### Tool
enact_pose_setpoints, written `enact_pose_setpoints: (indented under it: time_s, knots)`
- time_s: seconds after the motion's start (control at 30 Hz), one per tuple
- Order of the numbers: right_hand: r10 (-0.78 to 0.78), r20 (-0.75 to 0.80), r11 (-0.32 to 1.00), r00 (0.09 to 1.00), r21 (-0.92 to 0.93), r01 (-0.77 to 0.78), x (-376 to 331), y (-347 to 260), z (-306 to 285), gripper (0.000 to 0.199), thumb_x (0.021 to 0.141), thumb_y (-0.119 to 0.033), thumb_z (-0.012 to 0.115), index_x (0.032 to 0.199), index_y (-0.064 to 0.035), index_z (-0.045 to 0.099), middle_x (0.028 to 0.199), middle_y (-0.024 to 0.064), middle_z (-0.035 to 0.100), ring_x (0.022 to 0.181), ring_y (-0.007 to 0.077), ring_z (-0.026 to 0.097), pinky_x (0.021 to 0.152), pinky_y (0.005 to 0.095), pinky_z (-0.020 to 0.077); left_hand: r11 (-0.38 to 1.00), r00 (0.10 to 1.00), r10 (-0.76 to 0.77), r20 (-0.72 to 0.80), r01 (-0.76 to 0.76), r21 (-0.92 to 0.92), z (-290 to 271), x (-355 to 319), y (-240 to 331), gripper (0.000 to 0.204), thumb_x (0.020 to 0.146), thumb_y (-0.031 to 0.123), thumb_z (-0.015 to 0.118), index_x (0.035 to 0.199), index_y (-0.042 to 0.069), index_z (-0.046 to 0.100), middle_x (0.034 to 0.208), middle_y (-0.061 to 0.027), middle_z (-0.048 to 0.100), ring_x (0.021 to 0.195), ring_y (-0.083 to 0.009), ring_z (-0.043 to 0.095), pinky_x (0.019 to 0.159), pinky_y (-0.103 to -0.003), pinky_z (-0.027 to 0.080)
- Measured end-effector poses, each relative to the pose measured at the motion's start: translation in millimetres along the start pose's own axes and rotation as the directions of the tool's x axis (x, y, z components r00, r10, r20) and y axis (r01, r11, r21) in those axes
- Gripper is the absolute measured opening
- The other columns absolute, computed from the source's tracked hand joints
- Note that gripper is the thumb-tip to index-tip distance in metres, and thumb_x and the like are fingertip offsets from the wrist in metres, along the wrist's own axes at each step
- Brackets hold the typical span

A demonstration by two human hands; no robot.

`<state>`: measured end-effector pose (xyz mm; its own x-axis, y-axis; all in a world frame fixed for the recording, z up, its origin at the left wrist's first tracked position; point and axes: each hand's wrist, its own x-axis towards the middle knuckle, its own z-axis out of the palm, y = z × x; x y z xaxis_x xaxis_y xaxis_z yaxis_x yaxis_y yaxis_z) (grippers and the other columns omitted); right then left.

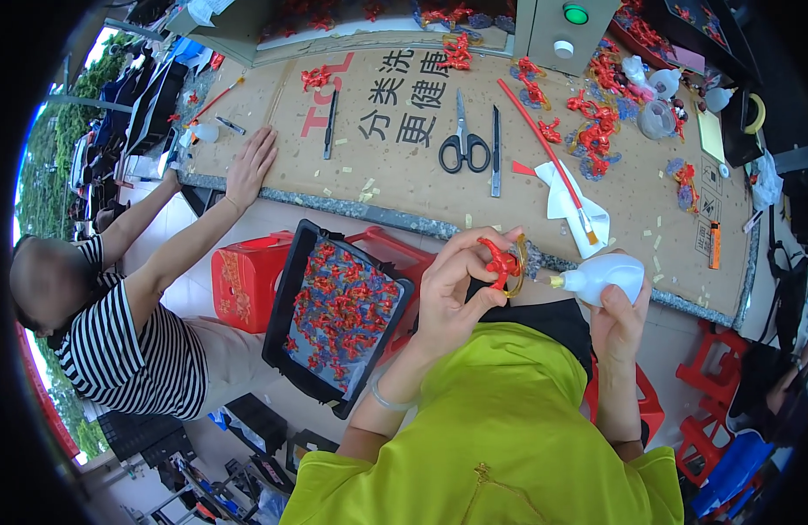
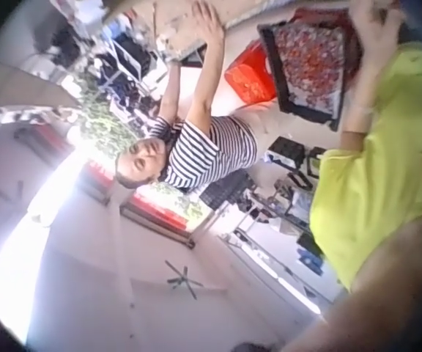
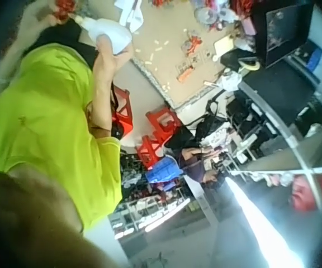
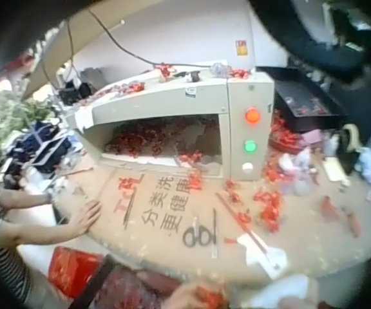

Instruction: The person assembles small plastic components by hand, applying glue from a bottle with a paintbrush to join the pieces together.

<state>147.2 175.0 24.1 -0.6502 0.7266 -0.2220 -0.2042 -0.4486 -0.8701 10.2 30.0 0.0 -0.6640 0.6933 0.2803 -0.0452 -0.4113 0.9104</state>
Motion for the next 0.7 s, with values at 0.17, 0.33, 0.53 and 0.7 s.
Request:
enact_pose_setpoints:
  time_s: [0.17,0.33,0.53,0.7]
  knots:
    - [-0.127,0.131,0.964,0.983,-0.216,0.154,3,-10,4,0.032,0.071,-0.019,0.072,0.091,0.0024,0.060,0.081,0.0048,0.061,0.072,0.0087,0.056,0.063,0.0209,0.0422,1.000,1.000,0.012,0.010,-0.012,0.011,-2,-1,3,0.027,0.079,0.008,0.070,0.077,-0.001,0.045,0.116,-0.0172,0.049,0.116,-0.0395,0.051,0.091,-0.039,0.046]
    - [-0.162,0.175,0.914,0.971,-0.344,0.215,3,-16,6,0.032,0.072,-0.021,0.073,0.091,0.0020,0.060,0.081,0.0050,0.063,0.072,0.0095,0.058,0.065,0.0216,0.0430,0.999,0.999,0.029,0.018,-0.029,0.035,-4,0,3,0.027,0.078,0.006,0.070,0.077,-0.001,0.044,0.115,-0.0176,0.050,0.116,-0.0404,0.051,0.092,-0.040,0.047]
    - [-0.143,0.195,0.906,0.970,-0.368,0.208,3,-17,8,0.033,0.072,-0.020,0.073,0.092,0.0025,0.060,0.083,0.0063,0.064,0.074,0.0100,0.059,0.066,0.0221,0.0442,0.997,0.999,0.030,0.036,-0.032,0.064,-4,2,5,0.026,0.077,0.003,0.070,0.076,-0.002,0.044,0.115,-0.0177,0.049,0.117,-0.0396,0.051,0.095,-0.042,0.046]
    - [-0.131,0.194,0.909,0.972,-0.369,0.196,3,-16,6,0.032,0.072,-0.017,0.073,0.093,0.0029,0.060,0.083,0.0062,0.064,0.074,0.0100,0.059,0.067,0.0217,0.0443,0.997,0.998,0.016,0.052,-0.020,0.073,-3,2,6,0.026,0.077,0.003,0.070,0.076,-0.002,0.045,0.115,-0.0178,0.049,0.117,-0.0400,0.050,0.095,-0.042,0.046]
